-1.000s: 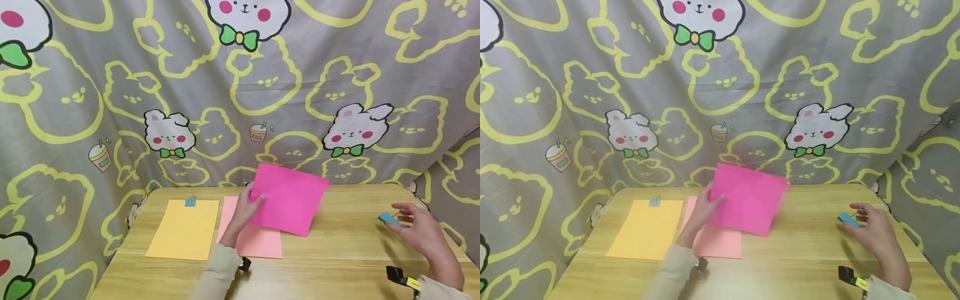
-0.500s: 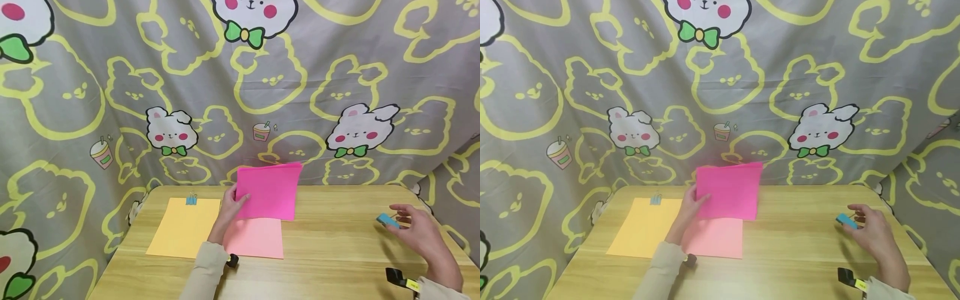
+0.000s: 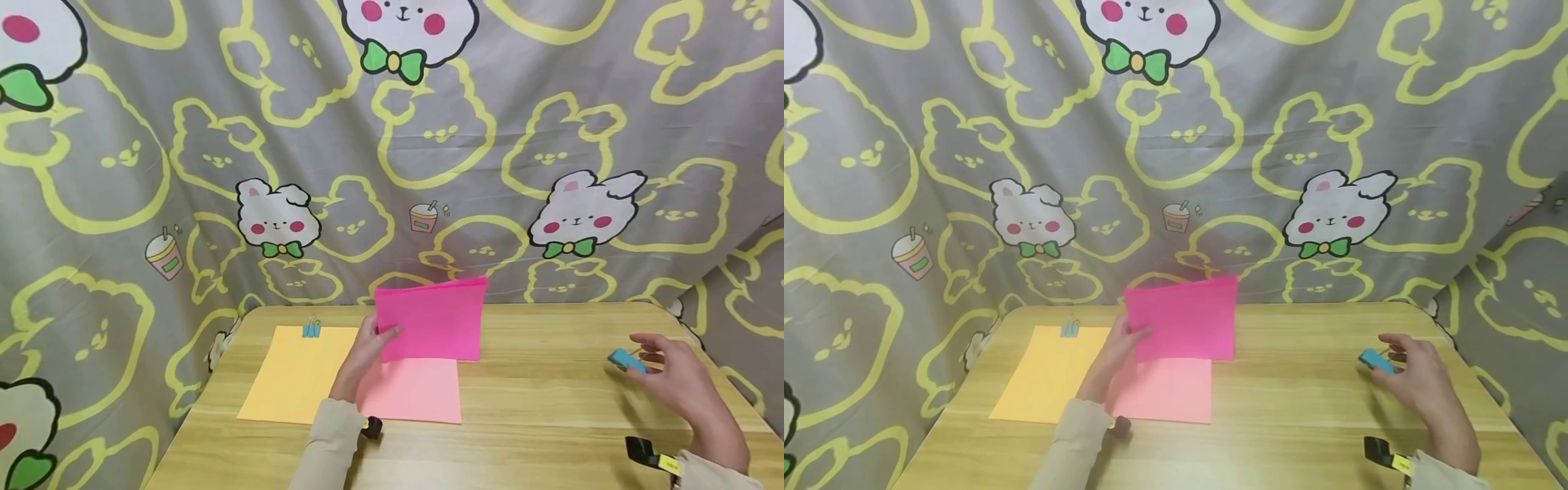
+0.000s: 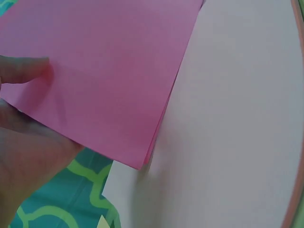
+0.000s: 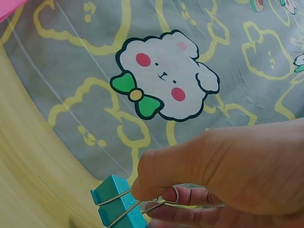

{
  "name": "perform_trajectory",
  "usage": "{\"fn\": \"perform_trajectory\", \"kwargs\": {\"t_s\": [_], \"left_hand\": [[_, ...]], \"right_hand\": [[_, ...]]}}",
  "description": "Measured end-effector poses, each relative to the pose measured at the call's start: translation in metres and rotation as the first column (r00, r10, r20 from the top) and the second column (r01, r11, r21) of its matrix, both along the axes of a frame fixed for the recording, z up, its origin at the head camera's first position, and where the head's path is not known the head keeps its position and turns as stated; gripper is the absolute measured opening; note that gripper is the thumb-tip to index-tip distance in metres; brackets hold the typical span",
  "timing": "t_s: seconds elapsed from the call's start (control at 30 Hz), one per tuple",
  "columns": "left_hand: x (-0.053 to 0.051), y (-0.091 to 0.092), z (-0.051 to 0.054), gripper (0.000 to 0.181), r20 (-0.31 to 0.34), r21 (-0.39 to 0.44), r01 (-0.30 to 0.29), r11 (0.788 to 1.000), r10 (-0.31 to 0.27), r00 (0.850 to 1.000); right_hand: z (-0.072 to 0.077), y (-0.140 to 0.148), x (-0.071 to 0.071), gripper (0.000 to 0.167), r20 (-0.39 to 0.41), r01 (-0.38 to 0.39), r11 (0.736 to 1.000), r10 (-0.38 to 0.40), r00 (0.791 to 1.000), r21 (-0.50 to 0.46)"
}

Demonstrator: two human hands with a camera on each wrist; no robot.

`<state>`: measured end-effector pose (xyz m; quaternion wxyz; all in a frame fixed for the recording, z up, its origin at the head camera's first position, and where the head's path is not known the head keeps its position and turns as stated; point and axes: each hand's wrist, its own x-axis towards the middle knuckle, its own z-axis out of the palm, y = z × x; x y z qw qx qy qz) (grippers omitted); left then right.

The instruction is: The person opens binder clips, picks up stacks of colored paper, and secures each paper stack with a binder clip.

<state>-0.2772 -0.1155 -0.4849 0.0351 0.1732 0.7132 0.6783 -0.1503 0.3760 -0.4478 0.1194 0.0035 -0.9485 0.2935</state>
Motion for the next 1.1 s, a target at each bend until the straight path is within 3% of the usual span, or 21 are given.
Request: {"fn": "perform_trajectory", "kwargs": {"t_s": [0.43, 0.63, 0.73, 0.83, 0.93, 1.1], "left_hand": [[0.0, -0.013, -0.001, 0.021, 0.027, -0.017, 0.15, 0.988, -0.15, 0.988], [-0.001, -0.013, -0.004, 0.02, 0.008, -0.032, 0.195, 0.98, -0.195, 0.981], [0.0, -0.009, -0.003, 0.02, -0.003, -0.048, 0.162, 0.986, -0.163, 0.987], [0.002, -0.004, 0.0, 0.019, -0.026, -0.092, 0.063, 0.994, -0.065, 0.998], [0.004, 0.001, 0.003, 0.019, -0.046, -0.128, -0.024, 0.991, 0.018, 0.999], [0.01, 0.002, 0.011, 0.017, -0.013, -0.146, -0.038, 0.989, 0.037, 0.999]], "right_hand": [[0.001, -0.003, -0.001, 0.061, 0.044, 0.016, 1.0, -0.016, 0.999, -0.003], [0.001, -0.002, 0.0, 0.06, 0.054, 0.015, 1.0, -0.015, 0.998, 0.0], [0.001, -0.002, 0.0, 0.06, 0.05, 0.015, 1.0, -0.015, 0.999, 0.001], [0.0, -0.003, 0.0, 0.06, 0.058, 0.017, 1.0, -0.017, 0.998, 0.002], [0.0, -0.004, 0.001, 0.061, 0.064, 0.018, 1.0, -0.017, 0.998, -0.001], [0.0, -0.005, 0.0, 0.061, 0.07, 0.017, 1.0, -0.017, 0.997, -0.005]]}}
